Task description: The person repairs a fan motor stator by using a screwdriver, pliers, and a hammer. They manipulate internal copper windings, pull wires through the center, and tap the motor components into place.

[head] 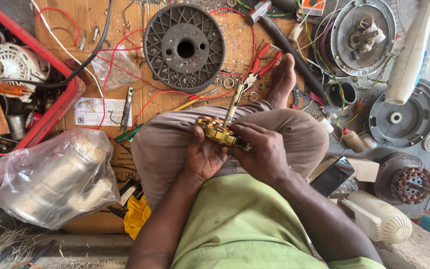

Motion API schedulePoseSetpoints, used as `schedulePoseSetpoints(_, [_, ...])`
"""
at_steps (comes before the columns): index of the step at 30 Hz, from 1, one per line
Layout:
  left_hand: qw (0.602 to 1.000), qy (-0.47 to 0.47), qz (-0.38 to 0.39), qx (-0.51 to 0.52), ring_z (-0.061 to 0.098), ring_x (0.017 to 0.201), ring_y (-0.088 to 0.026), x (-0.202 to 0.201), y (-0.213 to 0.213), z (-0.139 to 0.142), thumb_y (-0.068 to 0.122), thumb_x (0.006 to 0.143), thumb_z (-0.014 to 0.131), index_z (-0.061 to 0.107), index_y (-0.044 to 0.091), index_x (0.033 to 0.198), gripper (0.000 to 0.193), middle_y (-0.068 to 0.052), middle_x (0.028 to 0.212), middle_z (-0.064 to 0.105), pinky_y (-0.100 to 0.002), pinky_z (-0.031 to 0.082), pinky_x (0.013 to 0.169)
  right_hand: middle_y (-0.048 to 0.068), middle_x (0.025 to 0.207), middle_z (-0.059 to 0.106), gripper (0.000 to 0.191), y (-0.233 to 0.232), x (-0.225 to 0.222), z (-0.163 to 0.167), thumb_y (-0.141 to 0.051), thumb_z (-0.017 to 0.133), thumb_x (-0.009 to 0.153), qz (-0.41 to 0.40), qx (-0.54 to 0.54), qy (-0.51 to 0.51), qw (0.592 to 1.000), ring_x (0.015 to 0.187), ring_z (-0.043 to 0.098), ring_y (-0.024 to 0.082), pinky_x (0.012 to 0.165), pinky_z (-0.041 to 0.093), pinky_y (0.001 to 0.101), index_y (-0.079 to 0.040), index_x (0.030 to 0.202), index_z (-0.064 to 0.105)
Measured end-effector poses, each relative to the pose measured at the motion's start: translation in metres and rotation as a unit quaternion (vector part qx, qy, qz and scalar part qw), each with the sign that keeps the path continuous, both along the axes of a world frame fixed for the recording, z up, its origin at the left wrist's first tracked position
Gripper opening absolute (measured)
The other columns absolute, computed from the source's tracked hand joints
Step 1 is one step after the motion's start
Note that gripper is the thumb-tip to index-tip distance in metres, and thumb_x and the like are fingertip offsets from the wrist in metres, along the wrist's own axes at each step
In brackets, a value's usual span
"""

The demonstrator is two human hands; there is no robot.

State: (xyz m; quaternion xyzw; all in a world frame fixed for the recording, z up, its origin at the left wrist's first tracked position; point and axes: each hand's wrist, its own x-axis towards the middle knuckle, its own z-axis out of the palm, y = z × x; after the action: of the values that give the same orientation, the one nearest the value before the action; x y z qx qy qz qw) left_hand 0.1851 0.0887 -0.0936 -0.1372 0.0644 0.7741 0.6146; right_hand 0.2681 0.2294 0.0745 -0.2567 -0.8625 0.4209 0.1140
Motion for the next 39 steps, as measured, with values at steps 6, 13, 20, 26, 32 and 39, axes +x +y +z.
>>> schedulePoseSetpoints(6, [1.000,-0.014,-0.007,0.008,0.061,0.128,-0.034,-0.010,0.001,0.013,0.057,0.094,0.073,0.051,0.011,0.149,0.075,-0.017,0.141,0.060,-0.056,0.053,0.104,0.018,0.132,0.069,0.066,0.007,0.014,0.003,-0.011,0.090,0.071,0.047,-0.045,0.007,0.998,0.123,0.070,0.029,0.102,0.057,0.0382,-0.003,0.132,0.066])
schedulePoseSetpoints(13, [0.999,-0.037,-0.012,0.000,0.053,0.136,-0.045,-0.023,0.003,0.042,0.071,0.083,0.072,0.047,0.013,0.149,0.091,-0.025,0.148,0.052,-0.069,0.042,0.113,0.015,0.139,0.065,0.084,0.019,0.041,-0.006,-0.015,0.093,0.068,0.011,-0.095,-0.051,0.994,0.130,0.063,0.025,0.108,0.050,0.0370,-0.004,0.142,0.056])
schedulePoseSetpoints(20, [0.996,-0.076,-0.032,0.026,0.054,0.138,-0.044,-0.023,0.001,0.043,0.072,0.084,0.070,0.045,0.006,0.155,0.100,-0.027,0.151,0.052,-0.062,0.047,0.114,0.013,0.140,0.065,0.082,0.017,0.045,-0.015,-0.014,0.092,0.070,-0.003,-0.139,-0.052,0.989,0.130,0.063,0.023,0.109,0.050,0.0364,-0.003,0.143,0.056])
schedulePoseSetpoints(26, [0.998,-0.050,-0.036,-0.005,0.055,0.134,-0.044,-0.023,0.000,0.036,0.073,0.084,0.071,0.045,0.006,0.151,0.098,-0.024,0.147,0.053,-0.064,0.049,0.111,0.013,0.137,0.067,0.082,0.017,0.035,-0.009,-0.012,0.093,0.069,0.026,-0.124,-0.032,0.991,0.128,0.065,0.023,0.108,0.050,0.0366,-0.003,0.141,0.056])
schedulePoseSetpoints(32, [0.998,-0.045,-0.039,-0.017,0.057,0.132,-0.044,-0.022,-0.001,0.036,0.074,0.084,0.068,0.046,0.008,0.152,0.097,-0.023,0.145,0.055,-0.065,0.049,0.110,0.013,0.140,0.067,0.082,0.013,0.028,-0.008,-0.010,0.092,0.070,0.048,-0.130,-0.008,0.990,0.124,0.068,0.022,0.106,0.054,0.0366,-0.003,0.143,0.055])
schedulePoseSetpoints(39, [0.998,-0.033,-0.048,-0.001,0.057,0.132,-0.046,-0.021,-0.001,0.033,0.076,0.085,0.067,0.045,0.009,0.151,0.096,-0.023,0.146,0.054,-0.067,0.048,0.110,0.014,0.138,0.066,0.082,0.010,0.023,-0.011,-0.011,0.094,0.069,0.057,-0.108,0.001,0.993,0.123,0.069,0.024,0.103,0.056,0.0366,-0.003,0.141,0.056])
